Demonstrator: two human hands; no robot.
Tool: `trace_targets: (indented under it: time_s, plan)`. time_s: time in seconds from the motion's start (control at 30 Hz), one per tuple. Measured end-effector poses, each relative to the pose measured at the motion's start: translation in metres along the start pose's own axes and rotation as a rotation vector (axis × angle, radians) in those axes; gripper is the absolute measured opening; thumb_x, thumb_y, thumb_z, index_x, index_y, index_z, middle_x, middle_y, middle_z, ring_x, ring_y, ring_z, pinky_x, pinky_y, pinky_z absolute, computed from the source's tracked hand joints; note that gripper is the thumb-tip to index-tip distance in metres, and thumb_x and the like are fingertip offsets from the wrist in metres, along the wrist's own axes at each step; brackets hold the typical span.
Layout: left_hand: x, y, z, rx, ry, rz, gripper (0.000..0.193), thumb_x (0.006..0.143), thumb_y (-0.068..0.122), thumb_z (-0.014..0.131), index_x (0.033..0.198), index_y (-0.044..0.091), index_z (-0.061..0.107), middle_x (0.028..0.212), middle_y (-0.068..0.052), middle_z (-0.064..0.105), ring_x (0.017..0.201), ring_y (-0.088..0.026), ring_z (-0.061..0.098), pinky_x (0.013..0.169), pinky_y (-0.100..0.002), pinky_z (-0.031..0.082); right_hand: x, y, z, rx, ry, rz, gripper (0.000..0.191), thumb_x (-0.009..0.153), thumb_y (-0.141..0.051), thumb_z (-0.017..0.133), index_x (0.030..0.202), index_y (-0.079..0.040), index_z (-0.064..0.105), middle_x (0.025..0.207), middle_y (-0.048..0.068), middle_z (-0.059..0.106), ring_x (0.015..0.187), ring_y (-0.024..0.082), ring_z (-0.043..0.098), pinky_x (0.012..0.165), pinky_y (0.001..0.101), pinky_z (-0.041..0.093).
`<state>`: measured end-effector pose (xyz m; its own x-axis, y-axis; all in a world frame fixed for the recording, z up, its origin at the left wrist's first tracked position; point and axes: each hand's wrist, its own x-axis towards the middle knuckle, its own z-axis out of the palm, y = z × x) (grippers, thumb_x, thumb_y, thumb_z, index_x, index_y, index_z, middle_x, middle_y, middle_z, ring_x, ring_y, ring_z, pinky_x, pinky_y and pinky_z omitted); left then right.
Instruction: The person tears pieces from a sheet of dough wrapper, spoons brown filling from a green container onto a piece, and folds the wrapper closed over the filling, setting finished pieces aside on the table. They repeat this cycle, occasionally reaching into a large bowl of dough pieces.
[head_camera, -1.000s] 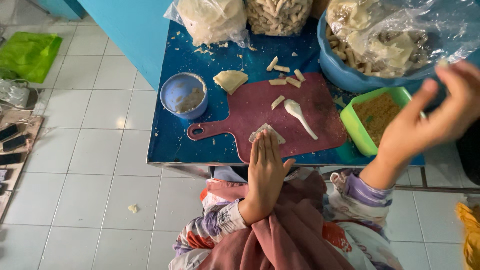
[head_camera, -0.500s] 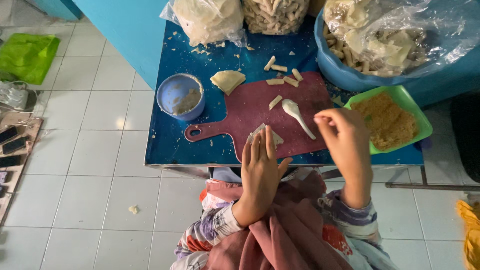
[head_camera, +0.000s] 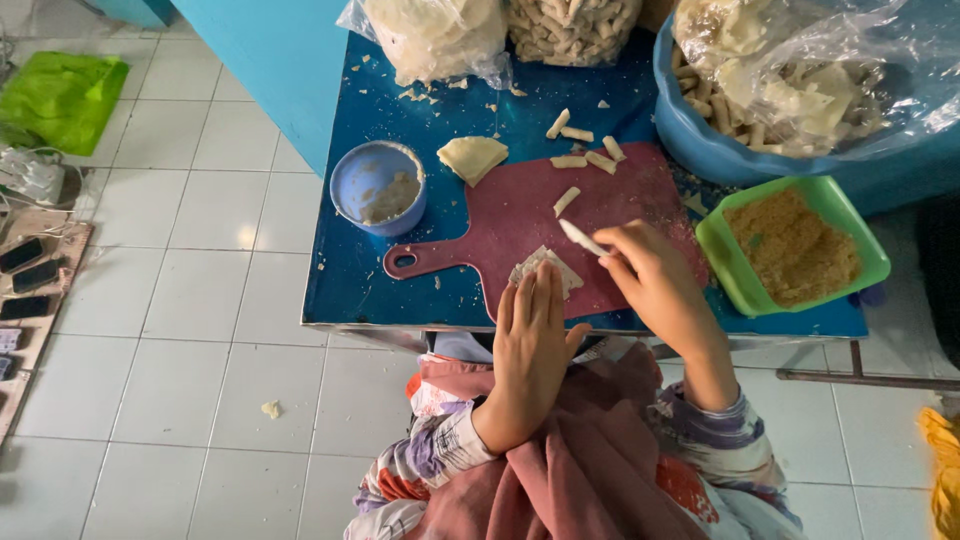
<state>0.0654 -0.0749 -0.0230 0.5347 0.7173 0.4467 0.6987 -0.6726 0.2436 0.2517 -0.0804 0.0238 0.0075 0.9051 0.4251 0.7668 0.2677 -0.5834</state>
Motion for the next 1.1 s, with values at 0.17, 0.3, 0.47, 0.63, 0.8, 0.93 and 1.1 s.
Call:
trace_targets:
  time_s: [0.17,0.3,0.47,0.63,0.8,0.93,1.1]
  plan:
    - [0.001,0.003,-0.002,0.040,0.012,0.008,0.091,0.079,0.039,0.079,0.147,-0.009,0.043,0.150,-0.022,0.050,0.137,-0.034,0.047,0.117,-0.046,0.035,0.011,-0.019,0.006,-0.077,-0.191,-0.023,0.039,0.092,0.006,0.061,0.126,-0.011,0.067,0.102,0.013,0.059,0.086,0.028,0.066,0.075,0.0398,0.053]
    - [-0.001,0.005,-0.003,0.037,0.003,-0.014,0.089,0.081,0.039,0.079,0.148,-0.008,0.043,0.150,-0.020,0.050,0.139,-0.032,0.047,0.119,-0.045,0.035,0.013,-0.020,0.013,-0.234,-0.094,-0.171,0.046,0.086,0.003,0.064,0.128,-0.014,0.069,0.102,0.012,0.058,0.091,0.030,0.065,0.077,0.0402,0.054]
    - [-0.003,0.007,-0.004,0.096,-0.024,-0.005,0.087,0.082,0.040,0.077,0.147,-0.008,0.045,0.148,-0.020,0.050,0.141,-0.031,0.046,0.120,-0.044,0.034,0.005,-0.011,0.022,-0.288,-0.080,-0.233,0.045,0.086,-0.002,0.064,0.129,-0.013,0.069,0.099,0.010,0.056,0.089,0.026,0.062,0.074,0.0371,0.054]
    - [-0.003,0.007,-0.003,0.145,-0.044,-0.001,0.086,0.085,0.043,0.074,0.146,-0.010,0.044,0.149,-0.020,0.050,0.142,-0.030,0.045,0.121,-0.045,0.032,0.004,-0.005,0.035,-0.721,-0.030,-0.430,0.044,0.088,-0.012,0.066,0.131,-0.006,0.067,0.095,0.008,0.055,0.085,0.024,0.060,0.073,0.0357,0.053]
    - [-0.002,0.007,-0.003,0.138,-0.043,0.013,0.084,0.085,0.040,0.074,0.146,-0.009,0.044,0.149,-0.020,0.050,0.140,-0.032,0.045,0.120,-0.044,0.032,0.020,0.004,0.017,-0.695,-0.110,-0.459,0.045,0.086,-0.011,0.066,0.130,-0.006,0.066,0.096,0.008,0.054,0.085,0.024,0.061,0.071,0.0363,0.052]
    - [-0.001,0.006,-0.003,0.123,-0.031,0.019,0.084,0.085,0.039,0.074,0.145,-0.010,0.044,0.148,-0.021,0.050,0.140,-0.033,0.046,0.120,-0.045,0.033,0.021,0.002,0.003,-0.490,-0.101,-0.411,0.044,0.085,-0.005,0.066,0.128,-0.011,0.068,0.097,0.010,0.054,0.086,0.028,0.062,0.073,0.0390,0.054]
    - [-0.004,0.006,-0.002,0.115,-0.032,0.009,0.085,0.084,0.039,0.075,0.147,-0.009,0.044,0.148,-0.020,0.051,0.140,-0.031,0.046,0.120,-0.044,0.034,0.015,-0.001,0.009,-0.428,-0.194,-0.399,0.041,0.085,-0.005,0.068,0.125,-0.009,0.068,0.097,0.011,0.053,0.085,0.027,0.063,0.070,0.0376,0.055]
